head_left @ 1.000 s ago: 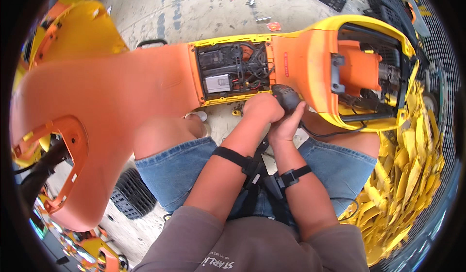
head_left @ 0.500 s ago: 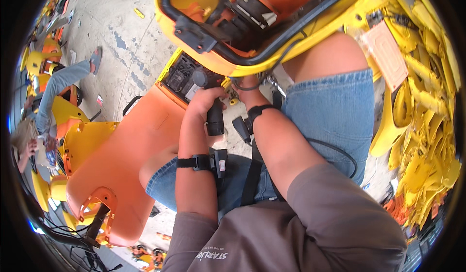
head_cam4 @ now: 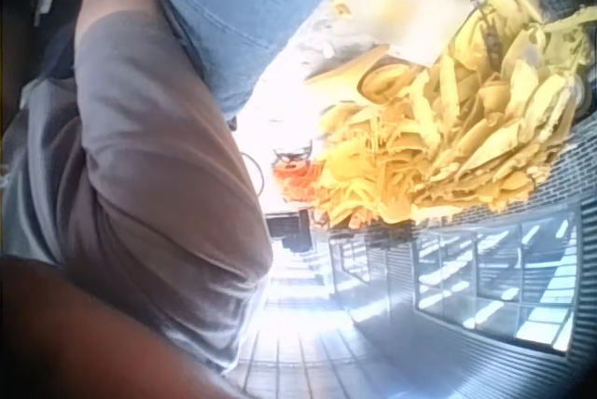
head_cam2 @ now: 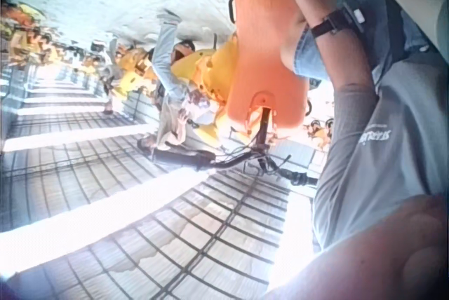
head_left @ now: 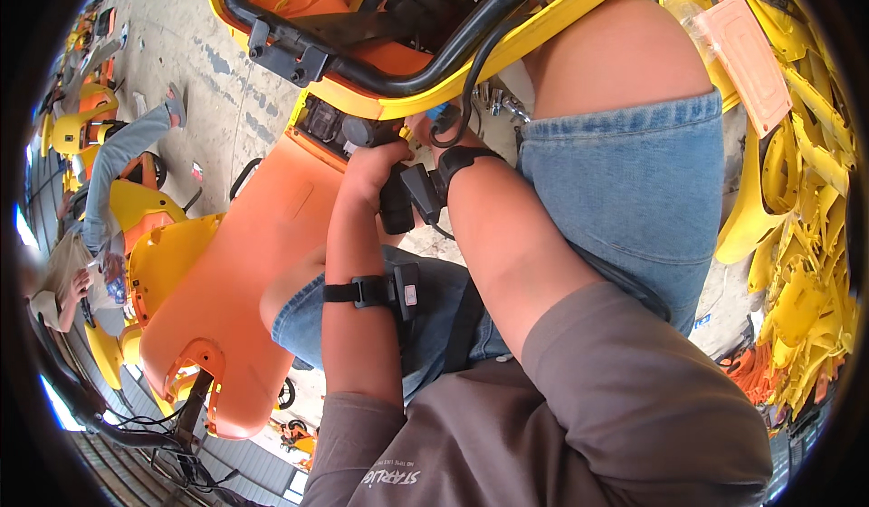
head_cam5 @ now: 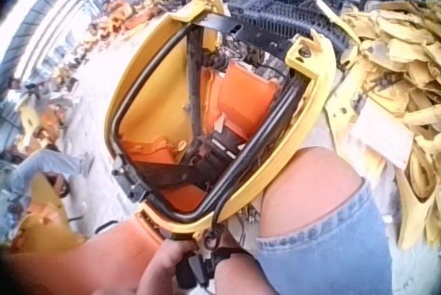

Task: The person uses a power drill to drive screws into the battery compartment and internal wiring area of a yellow electric scooter, then secures an orange plastic panel by hand.

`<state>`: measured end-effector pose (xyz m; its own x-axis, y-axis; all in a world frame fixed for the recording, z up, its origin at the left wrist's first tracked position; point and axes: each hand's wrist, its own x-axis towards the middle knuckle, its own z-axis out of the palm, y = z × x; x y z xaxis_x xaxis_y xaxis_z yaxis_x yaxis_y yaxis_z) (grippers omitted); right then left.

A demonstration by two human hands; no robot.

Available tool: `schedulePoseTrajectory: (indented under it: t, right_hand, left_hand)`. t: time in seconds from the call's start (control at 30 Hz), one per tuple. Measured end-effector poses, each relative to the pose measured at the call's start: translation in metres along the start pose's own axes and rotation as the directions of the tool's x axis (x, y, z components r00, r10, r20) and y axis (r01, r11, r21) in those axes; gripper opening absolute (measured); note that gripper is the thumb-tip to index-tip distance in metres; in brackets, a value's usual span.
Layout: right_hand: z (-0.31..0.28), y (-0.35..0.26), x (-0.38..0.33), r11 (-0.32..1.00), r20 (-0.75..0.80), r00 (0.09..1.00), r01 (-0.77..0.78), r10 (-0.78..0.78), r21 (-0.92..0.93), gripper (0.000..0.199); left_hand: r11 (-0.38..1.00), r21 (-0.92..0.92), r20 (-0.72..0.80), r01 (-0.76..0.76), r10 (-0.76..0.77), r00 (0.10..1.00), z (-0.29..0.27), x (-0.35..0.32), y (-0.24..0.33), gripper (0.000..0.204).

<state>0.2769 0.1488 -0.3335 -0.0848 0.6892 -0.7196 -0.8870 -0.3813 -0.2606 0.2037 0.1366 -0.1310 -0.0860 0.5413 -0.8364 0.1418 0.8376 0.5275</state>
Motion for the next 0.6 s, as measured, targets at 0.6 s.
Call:
schedulePoseTrajectory:
  t: [0.6]
  right_hand:
    - [-0.004, 0.001, -0.01, 0.991, -0.029, 0.991, -0.13, 0.131, 0.038, 0.031]
  left_hand:
    - [1.0, -0.007, -0.002, -0.015, 0.015, 1.0, 0.002, -0.005, -0.002, 0.025]
